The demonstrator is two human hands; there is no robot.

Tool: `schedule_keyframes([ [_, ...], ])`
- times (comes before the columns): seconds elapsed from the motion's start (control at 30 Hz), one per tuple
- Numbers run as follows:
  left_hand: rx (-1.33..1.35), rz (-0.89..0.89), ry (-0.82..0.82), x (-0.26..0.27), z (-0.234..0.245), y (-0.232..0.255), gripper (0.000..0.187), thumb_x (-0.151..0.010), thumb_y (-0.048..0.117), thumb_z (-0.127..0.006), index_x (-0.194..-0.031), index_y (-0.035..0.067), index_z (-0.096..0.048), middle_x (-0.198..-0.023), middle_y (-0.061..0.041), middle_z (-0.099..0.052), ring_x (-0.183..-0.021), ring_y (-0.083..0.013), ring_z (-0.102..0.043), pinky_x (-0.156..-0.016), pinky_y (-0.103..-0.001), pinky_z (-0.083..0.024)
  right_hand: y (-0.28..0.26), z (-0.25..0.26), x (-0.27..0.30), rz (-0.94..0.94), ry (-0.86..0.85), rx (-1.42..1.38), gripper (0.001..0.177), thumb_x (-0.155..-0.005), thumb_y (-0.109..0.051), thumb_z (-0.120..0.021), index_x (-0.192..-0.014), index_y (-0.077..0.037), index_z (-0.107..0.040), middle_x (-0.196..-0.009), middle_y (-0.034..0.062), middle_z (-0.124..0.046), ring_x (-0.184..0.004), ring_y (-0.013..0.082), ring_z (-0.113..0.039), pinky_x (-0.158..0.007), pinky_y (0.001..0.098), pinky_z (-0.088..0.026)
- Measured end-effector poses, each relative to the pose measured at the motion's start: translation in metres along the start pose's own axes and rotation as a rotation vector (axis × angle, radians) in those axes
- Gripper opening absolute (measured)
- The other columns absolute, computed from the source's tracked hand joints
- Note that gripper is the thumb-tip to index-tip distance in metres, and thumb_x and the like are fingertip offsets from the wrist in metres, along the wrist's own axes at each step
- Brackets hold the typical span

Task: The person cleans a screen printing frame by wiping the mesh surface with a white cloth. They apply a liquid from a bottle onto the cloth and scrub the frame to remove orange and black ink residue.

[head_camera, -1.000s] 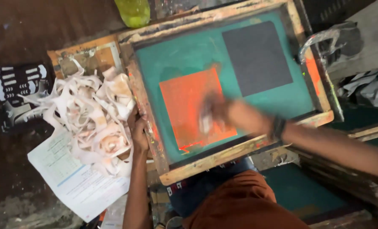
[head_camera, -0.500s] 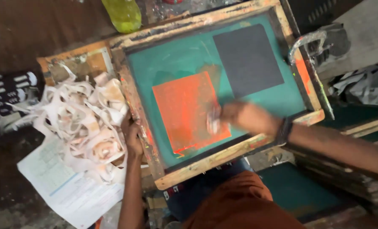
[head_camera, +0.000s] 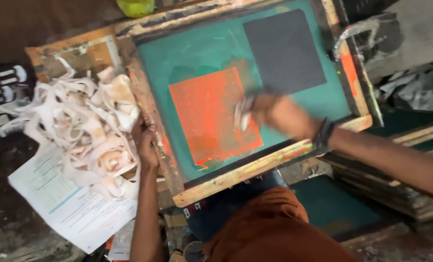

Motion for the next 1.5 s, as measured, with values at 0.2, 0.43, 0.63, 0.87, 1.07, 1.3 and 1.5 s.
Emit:
schedule_keyframes([
  [0.2, -0.149, 0.063, 0.090, 0.001, 0.012, -0.011, 0.048, -0.084, 0.019, -0.053, -0.128, 0.002, -0.060, -0.087, 0.003, -0.051, -0.073, -0.0097, -0.041, -0.065, -0.026, -0.032, 0.021, -0.006, 0.003, 0.338, 0.090, 0.255, 0.037, -0.090, -0.012, -0.065, -0.125, -0.024, -0.071, -0.116, 0.0003, -0.072, -0.105, 0.0207, -0.067, -0.093, 0.0385, -0.055],
  [0.43, -0.026, -0.073, -0.029, 0.005, 0.017, -0.024, 0.033, -0.094, 0.016, -0.055, -0.120, -0.004, -0.055, -0.097, 0.003, -0.047, -0.089, -0.0101, -0.044, -0.081, -0.027, -0.035, -0.082, 0.012, 0.003, 0.667, 0.217, -0.011, 0.039, -0.077, -0.011, -0.064, -0.114, -0.022, -0.072, -0.124, -0.0026, -0.070, -0.112, 0.0213, -0.070, -0.095, 0.0409, -0.057],
  [0.63, -0.106, 0.009, 0.043, 0.005, 0.012, -0.021, 0.057, -0.088, 0.016, -0.053, -0.141, -0.005, -0.056, -0.089, 0.002, -0.050, -0.079, -0.0099, -0.044, -0.071, -0.026, -0.036, -0.009, -0.031, -0.091, 0.021, -0.009, 0.131, 0.047, -0.090, -0.036, -0.074, -0.131, -0.016, -0.065, -0.132, 0.0065, -0.063, -0.118, 0.0292, -0.061, -0.098, 0.0438, -0.052],
  [0.87, -0.120, -0.027, 0.030, -0.001, 0.012, -0.019, 0.057, -0.086, 0.020, -0.053, -0.137, -0.006, -0.057, -0.097, 0.001, -0.055, -0.085, -0.0100, -0.048, -0.074, -0.025, -0.039, -0.083, 0.010, -0.064, 0.697, 0.356, 0.037, 0.042, -0.073, -0.009, -0.067, -0.114, -0.016, -0.072, -0.123, 0.0049, -0.070, -0.120, 0.0308, -0.064, -0.098, 0.0462, -0.055],
  [1.07, -0.167, 0.004, 0.015, 0.005, 0.009, -0.013, 0.054, -0.089, 0.023, -0.056, -0.134, -0.007, -0.059, -0.098, -0.002, -0.056, -0.087, -0.0123, -0.049, -0.076, -0.027, -0.040, -0.080, 0.011, -0.092, 0.201, 0.224, -0.033, 0.039, -0.087, -0.014, -0.059, -0.124, -0.024, -0.069, -0.122, 0.0066, -0.069, -0.121, 0.0282, -0.064, -0.109, 0.0420, -0.051],
  [1.3, -0.080, 0.016, 0.007, 0.004, 0.001, -0.007, 0.059, -0.088, 0.024, -0.056, -0.138, -0.006, -0.052, -0.112, -0.002, -0.065, -0.100, -0.0126, -0.058, -0.091, -0.028, -0.047, -0.049, -0.006, -0.134, 0.229, 0.282, 0.280, 0.022, -0.081, -0.010, -0.066, -0.100, -0.012, -0.075, -0.105, 0.0115, -0.071, -0.097, 0.0311, -0.067, -0.088, 0.0474, -0.051],
  [1.5, -0.218, 0.058, 0.041, 0.000, 0.004, -0.003, 0.062, -0.088, 0.024, -0.055, -0.142, -0.005, -0.058, -0.096, -0.002, -0.060, -0.081, -0.0131, -0.048, -0.071, -0.029, -0.040, -0.146, 0.032, -0.078, 0.729, 0.398, -0.076, 0.014, -0.078, -0.011, -0.065, -0.090, -0.008, -0.072, -0.104, 0.0126, -0.071, -0.105, 0.0337, -0.066, -0.093, 0.0466, -0.054],
])
Point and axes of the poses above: each hand's wrist, its own x-axis away from the middle knuckle, its own z-axis out of the back of the hand, y = z × x, the point moved 6 cm from there along -x, towards the middle knuckle
